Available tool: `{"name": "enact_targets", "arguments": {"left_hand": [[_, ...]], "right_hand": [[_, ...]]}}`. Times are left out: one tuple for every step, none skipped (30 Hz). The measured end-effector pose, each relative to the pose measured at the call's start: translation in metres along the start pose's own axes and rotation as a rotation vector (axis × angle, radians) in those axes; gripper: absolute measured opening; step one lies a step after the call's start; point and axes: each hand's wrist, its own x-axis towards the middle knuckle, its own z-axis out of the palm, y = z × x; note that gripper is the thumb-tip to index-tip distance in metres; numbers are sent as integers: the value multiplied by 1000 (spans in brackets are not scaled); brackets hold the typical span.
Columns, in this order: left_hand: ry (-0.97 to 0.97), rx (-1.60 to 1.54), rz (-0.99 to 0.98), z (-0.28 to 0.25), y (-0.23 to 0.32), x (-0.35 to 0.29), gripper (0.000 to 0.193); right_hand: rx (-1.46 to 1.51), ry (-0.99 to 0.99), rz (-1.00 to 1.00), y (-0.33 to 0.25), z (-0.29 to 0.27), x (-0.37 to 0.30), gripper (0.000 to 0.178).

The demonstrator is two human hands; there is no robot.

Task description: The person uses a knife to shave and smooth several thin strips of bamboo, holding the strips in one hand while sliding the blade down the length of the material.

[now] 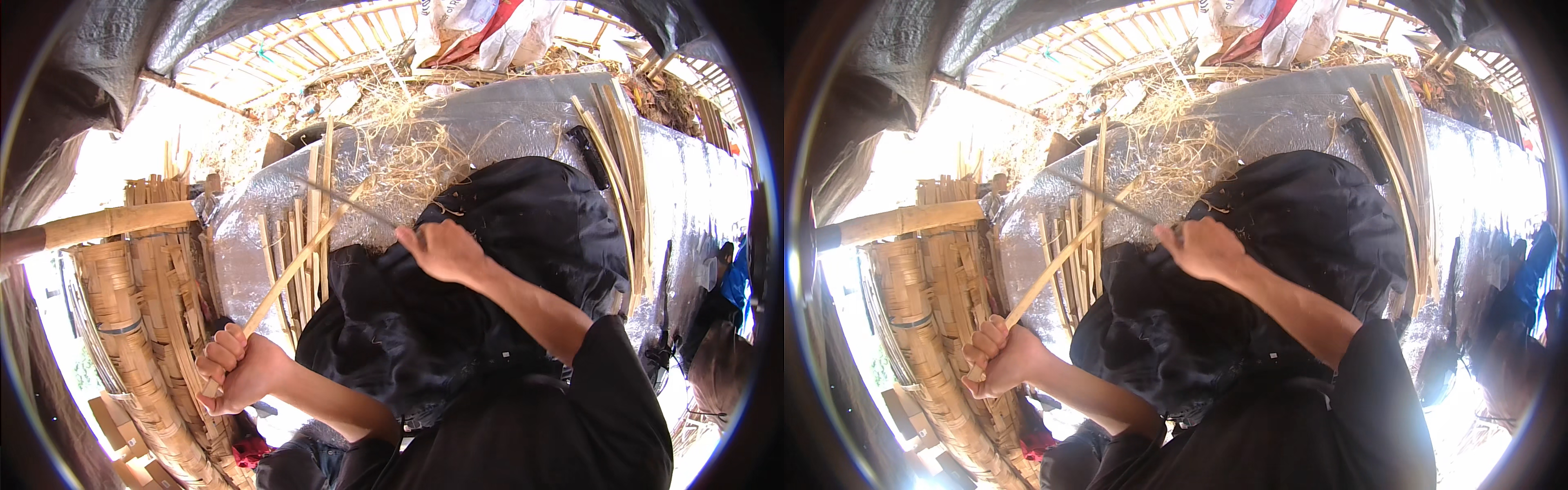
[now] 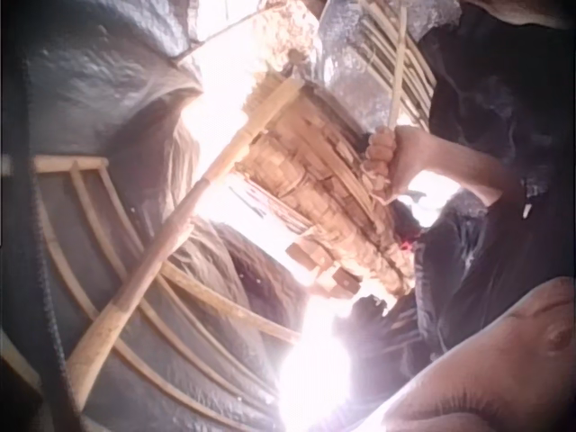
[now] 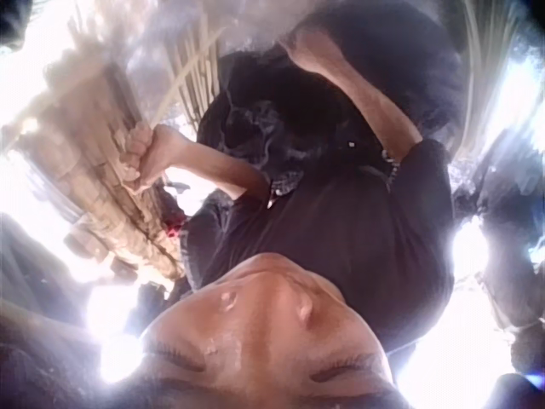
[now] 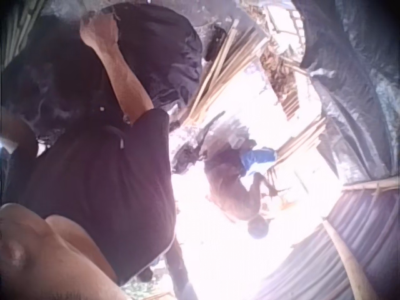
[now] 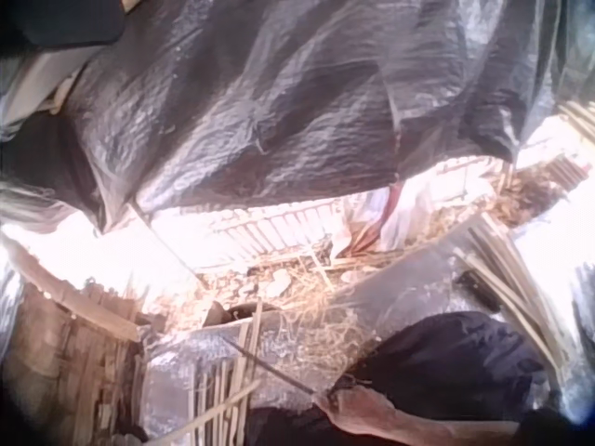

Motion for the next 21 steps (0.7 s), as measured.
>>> {"name": "enact_targets", "arguments": {"left_hand": [[9, 2, 0, 4, -1, -2, 51], [17, 11, 0, 8, -1, -4, 51], [57, 38, 16, 14, -1, -7, 50], [97, 64, 32, 21, -2, -10, 49], [134, 85, 48, 25, -3, -11, 48], [39, 36, 4, 22, -3, -11, 49], [-56, -15, -41, 15, -3, -11, 50], [-153, -63, -74, 8, -4, -11, 51], [-157, -69, -71, 3, -5, -9, 51], [-161, -75, -68, -2, -5, -7, 52], [-164, -56, -51, -5, 5, -5, 52], [-166, -63, -56, -10, 3, -6, 52], [-167, -71, -63, -15, 3, -8, 52], [-174, -73, -55, -16, 4, -7, 52], [-198, -70, -47, -11, 4, -11, 52], [-222, -68, -40, -4, 3, -18, 52], [-248, -71, -34, 3, -1, -23, 51], [-249, -84, -36, 7, -5, -24, 51], [-265, -68, -51, 6, -2, -26, 51], [-285, -46, -36, 11, 4, -27, 51], [-299, -54, -51, 10, -2, -28, 52]], "right_hand": [[22, -23, -41, -11, 3, -8, 69], [57, -66, -85, -24, 6, -19, 68], [87, -103, -130, -36, 7, -29, 66], [36, -133, -173, -44, 9, -38, 65], [-17, -157, -217, -48, 10, -43, 63], [47, -123, -176, -41, 16, -39, 62], [58, -87, -193, -23, 25, -26, 64], [50, -93, -194, -9, 27, -14, 65], [37, -101, -192, -1, 26, -7, 66], [39, -140, -184, -2, 28, -3, 68], [44, -166, -174, -14, 30, -6, 68], [34, -161, -147, -22, 23, -10, 68], [25, -156, -119, -29, 19, -15, 69], [21, -134, -128, -38, 21, -23, 70], [41, -143, -148, -47, 23, -30, 69], [47, -132, -190, -55, 22, -36, 70], [52, -115, -230, -59, 23, -40, 70], [48, -59, -187, -52, 25, -36, 72], [44, -4, -144, -36, 29, -25, 73], [27, -49, -144, -19, 30, -6, 76], [-16, -78, -32, -7, 22, 8, 77]]}}
